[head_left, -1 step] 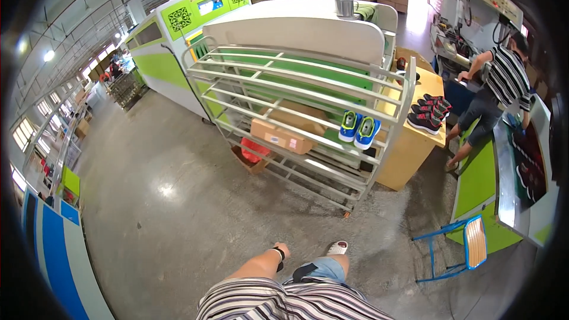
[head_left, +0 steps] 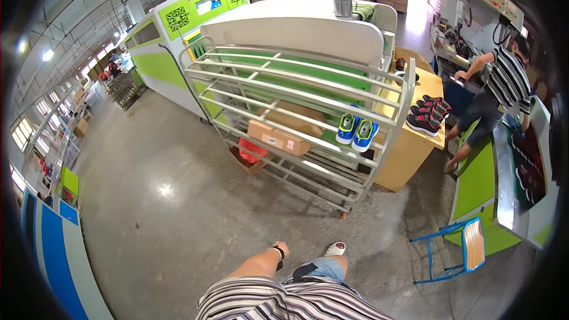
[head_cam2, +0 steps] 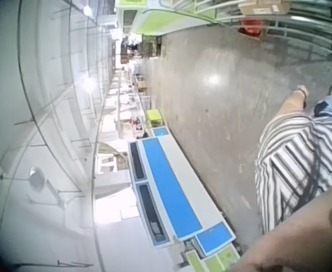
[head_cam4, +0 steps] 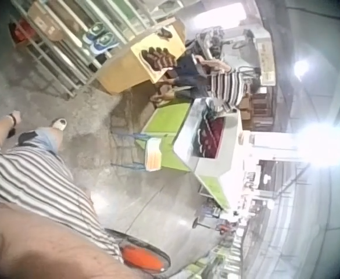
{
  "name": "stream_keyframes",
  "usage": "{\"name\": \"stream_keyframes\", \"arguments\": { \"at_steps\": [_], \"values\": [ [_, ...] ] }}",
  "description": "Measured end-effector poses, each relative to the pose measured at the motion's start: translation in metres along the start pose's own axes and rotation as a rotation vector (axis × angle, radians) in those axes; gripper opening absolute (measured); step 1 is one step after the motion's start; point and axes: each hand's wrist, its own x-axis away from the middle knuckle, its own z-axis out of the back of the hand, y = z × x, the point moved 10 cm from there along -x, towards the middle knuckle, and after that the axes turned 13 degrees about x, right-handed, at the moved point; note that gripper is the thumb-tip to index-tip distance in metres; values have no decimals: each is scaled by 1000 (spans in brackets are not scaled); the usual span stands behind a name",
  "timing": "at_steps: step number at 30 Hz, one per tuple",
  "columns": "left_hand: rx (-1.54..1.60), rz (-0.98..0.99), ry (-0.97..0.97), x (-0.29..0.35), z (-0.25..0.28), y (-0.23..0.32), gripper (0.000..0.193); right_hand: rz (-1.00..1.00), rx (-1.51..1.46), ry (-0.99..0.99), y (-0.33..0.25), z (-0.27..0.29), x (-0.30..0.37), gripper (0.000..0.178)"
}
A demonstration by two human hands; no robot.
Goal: Transferring shoes from a conveyor belt/machine to a packing box and vice versa.
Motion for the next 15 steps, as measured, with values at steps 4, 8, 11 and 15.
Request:
{"name": "stream_keyframes", "arguments": {
  "at_steps": [4,8,11,15],
  "values": [
    [50,-122,72,-51,36,50,34,-68,101,-86,58,-76,8,38],
    [267,-298,141,-82,85,117,35,-10,-368,240,65,12,4,26],
    [176,-359,69,-101,84,202,39,-294,-1157,368,80,100,31,25],
    [65,-381,-19,-126,57,236,39,-258,-1098,493,69,200,47,28]
  ]
}}
